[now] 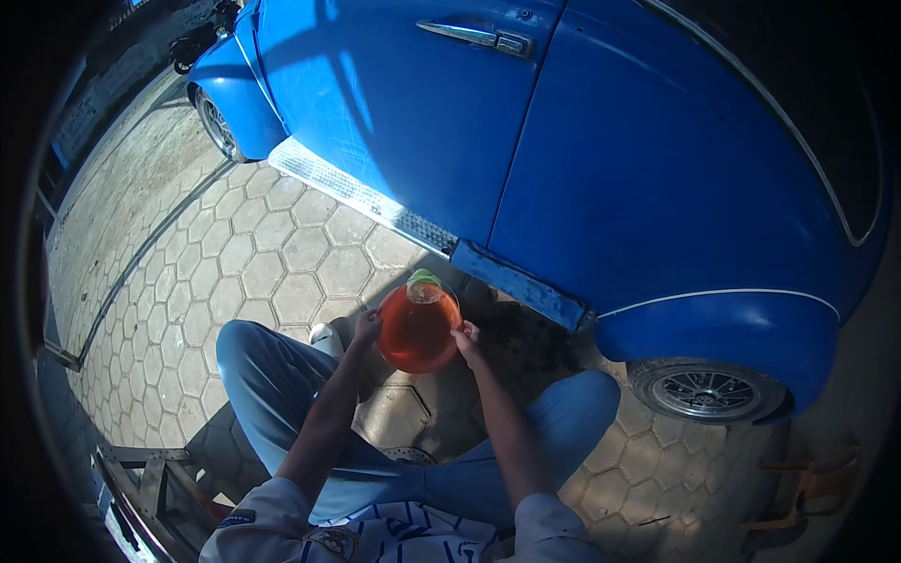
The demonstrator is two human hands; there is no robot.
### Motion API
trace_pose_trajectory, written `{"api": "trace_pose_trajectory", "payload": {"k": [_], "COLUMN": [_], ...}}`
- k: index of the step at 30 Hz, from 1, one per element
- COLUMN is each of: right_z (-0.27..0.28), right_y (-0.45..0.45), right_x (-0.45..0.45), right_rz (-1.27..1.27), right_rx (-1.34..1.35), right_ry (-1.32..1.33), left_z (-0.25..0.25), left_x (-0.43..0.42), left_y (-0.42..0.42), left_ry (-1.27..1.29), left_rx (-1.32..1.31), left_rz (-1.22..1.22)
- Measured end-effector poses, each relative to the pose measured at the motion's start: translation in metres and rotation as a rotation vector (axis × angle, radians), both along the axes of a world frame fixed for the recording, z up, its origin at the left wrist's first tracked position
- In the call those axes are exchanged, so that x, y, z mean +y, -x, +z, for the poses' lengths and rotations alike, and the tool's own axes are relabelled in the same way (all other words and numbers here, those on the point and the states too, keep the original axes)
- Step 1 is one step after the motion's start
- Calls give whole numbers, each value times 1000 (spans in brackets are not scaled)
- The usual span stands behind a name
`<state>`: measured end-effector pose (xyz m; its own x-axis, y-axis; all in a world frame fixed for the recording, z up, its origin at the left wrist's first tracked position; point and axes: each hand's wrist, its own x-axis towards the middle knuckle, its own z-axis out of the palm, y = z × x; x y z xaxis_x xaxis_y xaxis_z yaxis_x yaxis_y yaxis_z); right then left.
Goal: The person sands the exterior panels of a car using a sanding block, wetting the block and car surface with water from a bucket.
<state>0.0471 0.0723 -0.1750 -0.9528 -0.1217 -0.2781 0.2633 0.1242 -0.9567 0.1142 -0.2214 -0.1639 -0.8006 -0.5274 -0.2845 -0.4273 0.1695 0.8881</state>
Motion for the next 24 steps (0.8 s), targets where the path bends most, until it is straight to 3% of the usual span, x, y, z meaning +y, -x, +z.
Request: {"api": "trace_pose_trajectory", "payload": {"k": [5,6,9,11,13,16,20,24], "right_z": [20,-50,0,12,-4,-27,-50,-20], "right_y": [3,28,11,7,4,8,12,-2], "right_x": [-7,2,0,-2,-6,-5,-3,3], "right_rz": [5,75,58,82,14,36,79,116], "right_rx": [-129,-201,-218,-188,-89,-48,7,299], "right_ry": [-68,-5,-45,-45,-114,-38,-76,-331], "left_z": [2,7,-17,-25,10,12,20,33], "left_x": [-2,-1,-7,-7,10,15,15,20], "left_y": [4,7,12,12,-2,-7,-10,-14], "left_ry": [21,51,-6,-58,19,170,151,137], "left_rx": [-17,-47,-26,37,-7,-59,-69,-8], "left_rz": [-7,-20,-29,-63,-70,-134,-137,-162]}}
